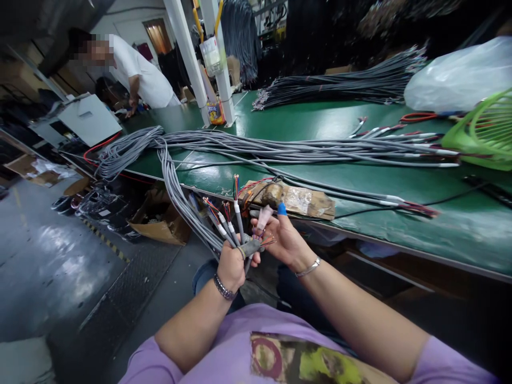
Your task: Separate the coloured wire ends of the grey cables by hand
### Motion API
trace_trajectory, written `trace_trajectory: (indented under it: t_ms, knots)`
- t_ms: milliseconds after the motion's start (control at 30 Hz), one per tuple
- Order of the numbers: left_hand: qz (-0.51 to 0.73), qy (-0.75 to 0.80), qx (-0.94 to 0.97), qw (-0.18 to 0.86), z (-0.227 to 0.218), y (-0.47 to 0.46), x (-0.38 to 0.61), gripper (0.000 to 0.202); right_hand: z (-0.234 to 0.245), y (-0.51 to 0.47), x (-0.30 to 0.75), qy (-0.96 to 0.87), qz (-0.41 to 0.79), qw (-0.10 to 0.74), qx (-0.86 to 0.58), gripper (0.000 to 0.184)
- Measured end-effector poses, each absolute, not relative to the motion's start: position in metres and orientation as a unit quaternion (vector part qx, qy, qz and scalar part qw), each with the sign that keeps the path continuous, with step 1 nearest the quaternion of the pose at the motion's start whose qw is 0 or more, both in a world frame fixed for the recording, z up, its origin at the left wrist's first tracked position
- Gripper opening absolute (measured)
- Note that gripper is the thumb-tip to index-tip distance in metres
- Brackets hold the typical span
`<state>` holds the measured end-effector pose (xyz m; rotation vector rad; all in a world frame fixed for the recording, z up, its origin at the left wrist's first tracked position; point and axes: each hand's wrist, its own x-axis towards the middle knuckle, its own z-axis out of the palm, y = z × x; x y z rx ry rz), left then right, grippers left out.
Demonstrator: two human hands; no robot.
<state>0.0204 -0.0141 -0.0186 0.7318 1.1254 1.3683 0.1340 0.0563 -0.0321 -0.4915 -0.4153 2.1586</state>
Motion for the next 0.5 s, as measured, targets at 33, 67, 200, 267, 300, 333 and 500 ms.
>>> trace_trajectory:
  t_ms: [33,67,200,267,300,333,500]
  knots:
    - [0.585,0.48,0.314,0.573,-0.019,-0.016,0.02,0.02,-0.032,0.056,0.136,-0.169,0.867,0.425,-0.196,0.046]
    - [0.586,0.481,0.315,0.571,-0.019,-0.019,0.02,0.021,-0.031,0.056,0.137,-0.172,0.868,0.422,-0.195,0.043]
    - [0.595,0.492,0.311,0.554,-0.019,-0.026,0.021,0.023,-0.026,0.055,0.139,-0.199,0.853,0.43,-0.218,0.023]
    - [0.605,0.495,0.309,0.542,-0.018,-0.027,0.022,0.024,-0.024,0.053,0.139,-0.216,0.837,0.443,-0.236,0.018]
    - [0.61,0.495,0.31,0.536,-0.018,-0.027,0.023,0.025,-0.024,0.053,0.139,-0.222,0.831,0.449,-0.242,0.019]
    - [0.613,0.494,0.312,0.531,-0.017,-0.026,0.024,0.025,-0.025,0.052,0.139,-0.226,0.826,0.454,-0.247,0.021]
    - [0.616,0.498,0.312,0.525,-0.016,-0.022,0.027,0.023,-0.036,0.052,0.135,-0.287,0.762,0.509,-0.28,0.041]
